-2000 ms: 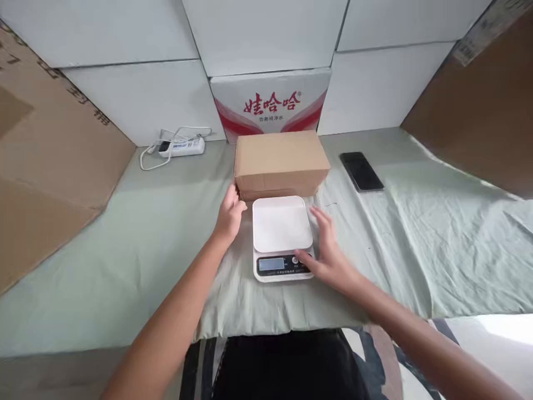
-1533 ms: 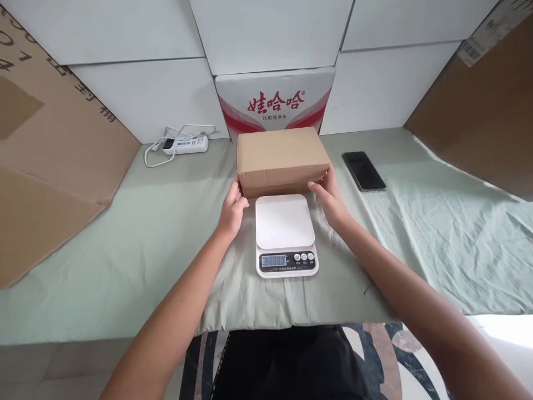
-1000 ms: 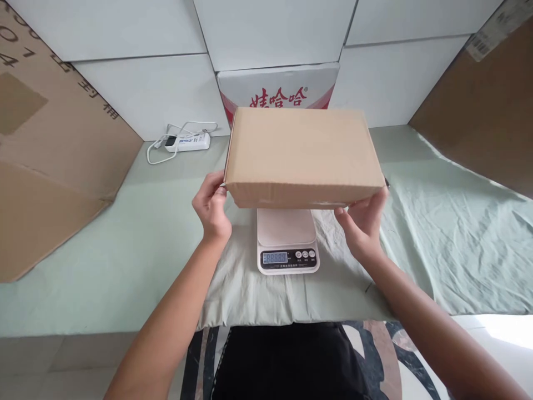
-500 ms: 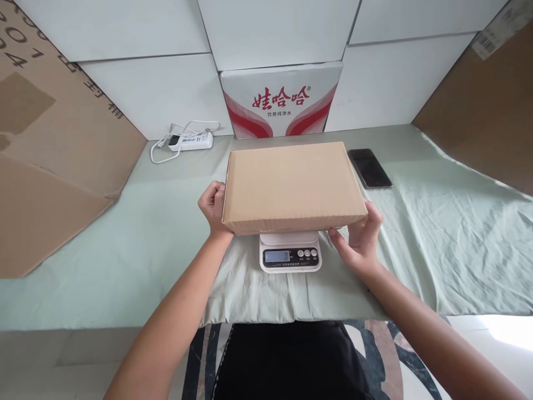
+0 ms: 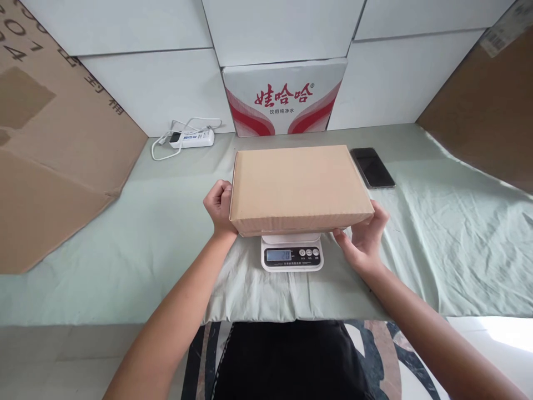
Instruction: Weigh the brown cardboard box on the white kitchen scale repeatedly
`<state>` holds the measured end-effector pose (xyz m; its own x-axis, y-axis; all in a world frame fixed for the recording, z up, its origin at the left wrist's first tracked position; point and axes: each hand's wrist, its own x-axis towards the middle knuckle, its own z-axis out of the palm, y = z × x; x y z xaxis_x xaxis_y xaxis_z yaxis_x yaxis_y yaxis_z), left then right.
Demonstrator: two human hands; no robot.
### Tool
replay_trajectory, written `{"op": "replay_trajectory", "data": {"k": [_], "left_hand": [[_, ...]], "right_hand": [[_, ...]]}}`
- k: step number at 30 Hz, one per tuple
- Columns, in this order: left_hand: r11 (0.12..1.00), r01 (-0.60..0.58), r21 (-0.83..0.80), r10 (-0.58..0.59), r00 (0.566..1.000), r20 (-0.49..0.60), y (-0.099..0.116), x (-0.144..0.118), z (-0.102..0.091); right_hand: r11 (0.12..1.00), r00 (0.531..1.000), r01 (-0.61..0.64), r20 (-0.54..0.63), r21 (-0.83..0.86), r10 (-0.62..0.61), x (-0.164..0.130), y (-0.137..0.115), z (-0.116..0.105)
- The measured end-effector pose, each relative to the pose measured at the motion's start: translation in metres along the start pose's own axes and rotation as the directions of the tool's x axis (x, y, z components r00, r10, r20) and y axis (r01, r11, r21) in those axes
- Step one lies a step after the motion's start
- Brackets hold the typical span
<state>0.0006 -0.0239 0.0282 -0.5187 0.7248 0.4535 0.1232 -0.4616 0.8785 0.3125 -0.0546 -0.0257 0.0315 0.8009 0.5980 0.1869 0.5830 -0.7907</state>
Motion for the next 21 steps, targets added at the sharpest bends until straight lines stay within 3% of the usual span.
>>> {"op": "replay_trajectory", "data": {"k": [5, 9, 12, 14, 18, 21], "left_hand": [[1.0, 0.023, 0.004, -0.023, 1.0, 0.005, 0.0, -0.002, 0.002], [1.0, 0.016, -0.024, -0.017, 0.998, -0.061, 0.001, 0.007, -0.002], [0.997, 0.019, -0.069, -0.031, 0.984, -0.173, -0.004, 0.024, -0.011], [0.994, 0.04, -0.101, -0.062, 0.973, -0.224, -0.011, 0.035, -0.019], [0.987, 0.115, -0.114, -0.137, 0.97, -0.203, -0.025, 0.047, -0.03], [0.978, 0.175, -0.116, -0.194, 0.964, -0.183, -0.031, 0.047, -0.031]], "right_hand": [[0.998, 0.998, 0.055, -0.008, -0.018, -0.056, -0.002, 0.004, -0.003], [0.998, 0.981, -0.004, -0.193, 0.065, 0.016, 0.007, -0.01, -0.002], [0.975, 0.908, -0.094, -0.384, 0.2, 0.167, 0.021, -0.022, -0.002], [0.938, 0.844, -0.153, -0.452, 0.31, 0.287, 0.031, -0.025, -0.004], [0.855, 0.743, -0.292, -0.461, 0.43, 0.485, 0.04, -0.023, -0.009], [0.828, 0.732, -0.354, -0.421, 0.435, 0.535, 0.039, -0.022, -0.011]]}}
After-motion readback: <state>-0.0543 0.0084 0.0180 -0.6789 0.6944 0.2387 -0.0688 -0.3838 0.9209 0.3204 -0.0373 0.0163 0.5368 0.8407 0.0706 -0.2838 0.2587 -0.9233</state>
